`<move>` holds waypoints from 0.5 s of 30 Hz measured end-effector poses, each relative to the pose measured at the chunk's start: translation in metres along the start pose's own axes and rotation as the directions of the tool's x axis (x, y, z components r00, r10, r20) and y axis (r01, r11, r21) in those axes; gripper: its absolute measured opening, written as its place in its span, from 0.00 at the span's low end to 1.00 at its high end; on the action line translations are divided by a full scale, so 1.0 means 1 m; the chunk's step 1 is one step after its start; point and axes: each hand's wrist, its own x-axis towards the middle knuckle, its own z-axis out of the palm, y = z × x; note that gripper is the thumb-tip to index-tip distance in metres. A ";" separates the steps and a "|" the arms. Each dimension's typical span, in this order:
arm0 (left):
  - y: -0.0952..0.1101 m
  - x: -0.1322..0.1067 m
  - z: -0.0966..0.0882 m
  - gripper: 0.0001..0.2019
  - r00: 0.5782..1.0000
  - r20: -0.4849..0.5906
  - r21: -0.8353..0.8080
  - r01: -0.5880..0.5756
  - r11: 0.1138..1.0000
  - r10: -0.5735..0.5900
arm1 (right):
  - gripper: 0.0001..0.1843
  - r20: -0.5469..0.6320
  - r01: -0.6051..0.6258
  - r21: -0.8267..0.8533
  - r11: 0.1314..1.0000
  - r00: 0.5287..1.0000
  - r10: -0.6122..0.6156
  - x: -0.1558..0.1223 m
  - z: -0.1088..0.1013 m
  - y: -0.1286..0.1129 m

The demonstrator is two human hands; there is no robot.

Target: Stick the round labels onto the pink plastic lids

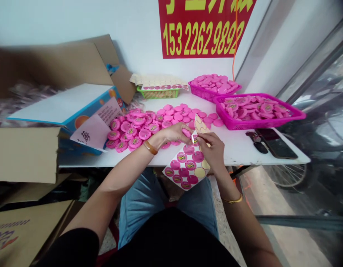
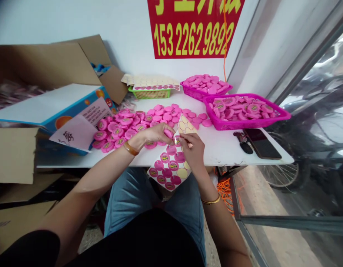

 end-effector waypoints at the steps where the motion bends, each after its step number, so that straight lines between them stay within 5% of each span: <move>1: 0.000 -0.001 0.000 0.10 1.000 0.000 0.026 -0.016 1.000 0.016 | 0.10 -0.001 -0.026 0.018 1.000 1.000 0.026 0.000 0.001 0.000; 6: 0.004 -0.003 -0.001 0.07 0.997 -0.025 0.114 -0.075 0.991 0.079 | 0.09 -0.057 -0.115 -0.003 0.993 0.992 0.114 0.004 -0.001 -0.004; 15: 0.007 -0.003 -0.003 0.10 0.994 -0.032 0.084 -0.097 0.992 0.100 | 0.10 -0.068 -0.047 -0.031 0.998 0.997 0.045 0.006 0.003 -0.004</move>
